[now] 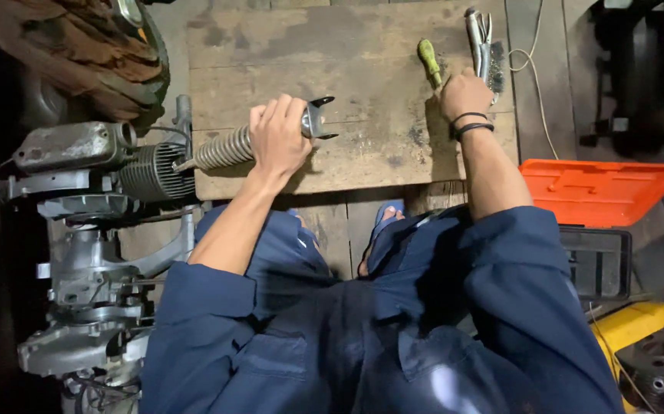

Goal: Repairing a motorcycle shock absorber by manipulating a small retaining clip with a screwdriver and pliers.

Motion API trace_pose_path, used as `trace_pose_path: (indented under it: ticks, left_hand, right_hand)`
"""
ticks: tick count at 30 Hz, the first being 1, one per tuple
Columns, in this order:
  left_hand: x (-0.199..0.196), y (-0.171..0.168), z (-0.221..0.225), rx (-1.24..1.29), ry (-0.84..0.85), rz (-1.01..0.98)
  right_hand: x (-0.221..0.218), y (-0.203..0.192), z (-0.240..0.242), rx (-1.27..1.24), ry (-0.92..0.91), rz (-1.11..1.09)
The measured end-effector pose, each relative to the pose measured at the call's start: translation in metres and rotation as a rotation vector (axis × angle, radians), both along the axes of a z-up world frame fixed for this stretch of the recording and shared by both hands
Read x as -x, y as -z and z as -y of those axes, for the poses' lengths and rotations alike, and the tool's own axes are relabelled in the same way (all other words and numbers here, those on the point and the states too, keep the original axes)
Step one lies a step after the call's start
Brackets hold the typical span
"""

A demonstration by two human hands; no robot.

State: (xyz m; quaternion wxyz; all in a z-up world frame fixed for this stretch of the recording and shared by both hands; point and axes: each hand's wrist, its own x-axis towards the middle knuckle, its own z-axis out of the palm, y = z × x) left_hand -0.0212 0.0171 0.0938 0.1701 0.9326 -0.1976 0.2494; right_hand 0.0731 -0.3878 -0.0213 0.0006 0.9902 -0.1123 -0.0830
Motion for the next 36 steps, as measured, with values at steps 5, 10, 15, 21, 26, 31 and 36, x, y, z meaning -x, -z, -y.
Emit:
trace_pose_path:
  ticks: [5,10,15,21,26,31,36]
  left_hand:
    - [-0.002,0.001,0.001,-0.015,0.000,0.010]
    - [-0.006,-0.001,0.001,0.019,-0.006,0.025]
    - [-0.003,-0.006,-0.003,0.008,-0.004,0.033]
    - [0.000,-0.012,-0.005,0.046,-0.008,0.070]
    - [0.001,-0.013,-0.006,0.063,-0.021,0.109]
    - [0.002,-0.013,-0.007,0.067,-0.021,0.101]
    - [-0.004,-0.003,-0.006,0.074,-0.035,0.095]
  right_hand:
    - [-0.001,-0.030,0.000,-0.197,0.132,0.118]
    - [-0.004,-0.054,-0.004,-0.613,0.159,0.365]
    - [0.001,-0.088,-0.015,-0.872,-0.139,0.625]
    - [0.030,-0.156,-0.070,-1.750,0.064,0.642]
    - [0.057,-0.173,-0.123,-1.593,-0.009,0.359]
    - [0.071,-0.193,-0.155,-1.371,0.053,0.018]
    - [0.087,-0.189,-0.153,-1.729,-0.157,0.083]
